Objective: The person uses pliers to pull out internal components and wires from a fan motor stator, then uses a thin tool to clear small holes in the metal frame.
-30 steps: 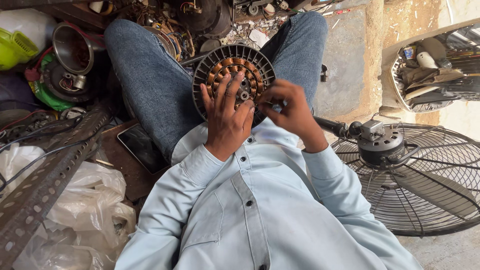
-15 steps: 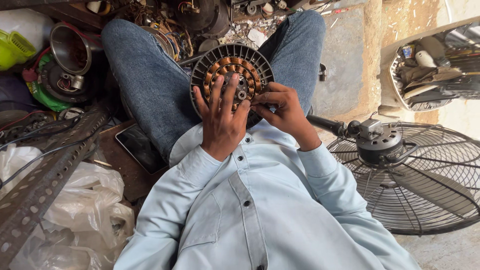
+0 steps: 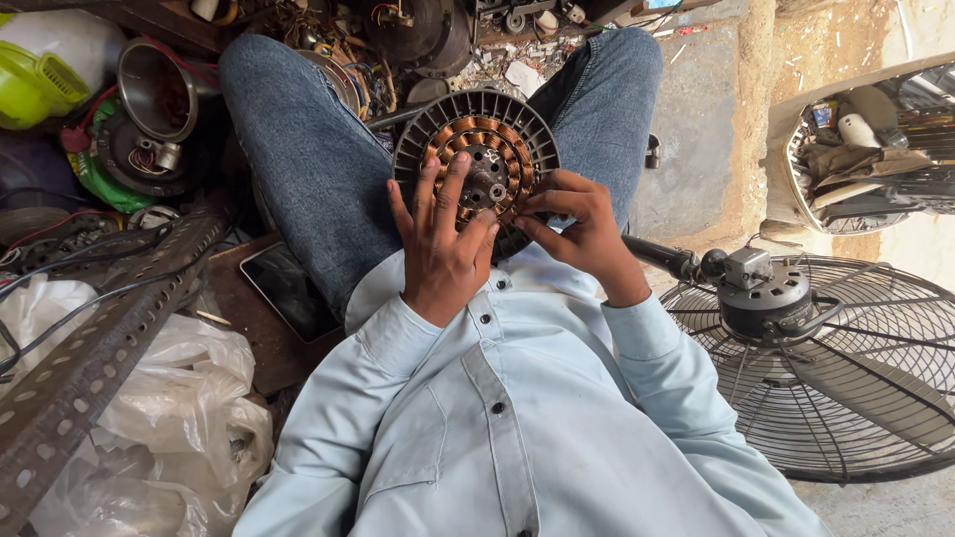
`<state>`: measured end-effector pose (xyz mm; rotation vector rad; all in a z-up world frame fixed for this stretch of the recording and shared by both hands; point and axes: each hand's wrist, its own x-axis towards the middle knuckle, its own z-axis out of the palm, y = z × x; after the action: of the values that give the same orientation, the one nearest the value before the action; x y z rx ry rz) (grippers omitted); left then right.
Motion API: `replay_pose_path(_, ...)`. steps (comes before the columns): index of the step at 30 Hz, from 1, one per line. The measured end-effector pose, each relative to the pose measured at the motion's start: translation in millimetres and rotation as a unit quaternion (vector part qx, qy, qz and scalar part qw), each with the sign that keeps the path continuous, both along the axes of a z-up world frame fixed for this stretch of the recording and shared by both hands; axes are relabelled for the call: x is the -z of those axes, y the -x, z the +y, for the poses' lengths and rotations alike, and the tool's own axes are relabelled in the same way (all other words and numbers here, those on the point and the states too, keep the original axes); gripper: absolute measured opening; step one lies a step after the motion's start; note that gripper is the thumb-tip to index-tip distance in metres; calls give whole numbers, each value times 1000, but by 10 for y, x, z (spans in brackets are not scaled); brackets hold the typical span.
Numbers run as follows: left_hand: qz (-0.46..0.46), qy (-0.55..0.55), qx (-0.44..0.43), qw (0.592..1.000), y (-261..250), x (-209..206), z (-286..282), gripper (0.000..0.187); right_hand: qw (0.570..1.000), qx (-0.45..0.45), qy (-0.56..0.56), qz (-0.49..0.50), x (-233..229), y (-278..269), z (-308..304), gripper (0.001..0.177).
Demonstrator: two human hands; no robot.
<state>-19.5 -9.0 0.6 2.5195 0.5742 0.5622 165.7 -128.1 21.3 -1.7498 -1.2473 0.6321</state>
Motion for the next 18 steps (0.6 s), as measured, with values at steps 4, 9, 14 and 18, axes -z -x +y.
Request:
replay_pose_path(4, -12, 30, 28, 999, 35, 18, -39, 14, 999, -30, -36, -25, -4, -84, -56, 17)
replay_pose_path(9, -13, 6, 37, 999, 36, 33, -37, 15, 999, -33, -16, -31, -2, -73, -56, 16)
replay_pose_path(14, -28, 21, 26, 999, 71, 75, -15, 14, 999, 5, 6, 49, 32, -78, -100, 11)
replay_pose_path(18, -82, 77, -51, 992, 130, 97, 111, 7, 992, 81, -85, 37, 189, -141, -140, 18)
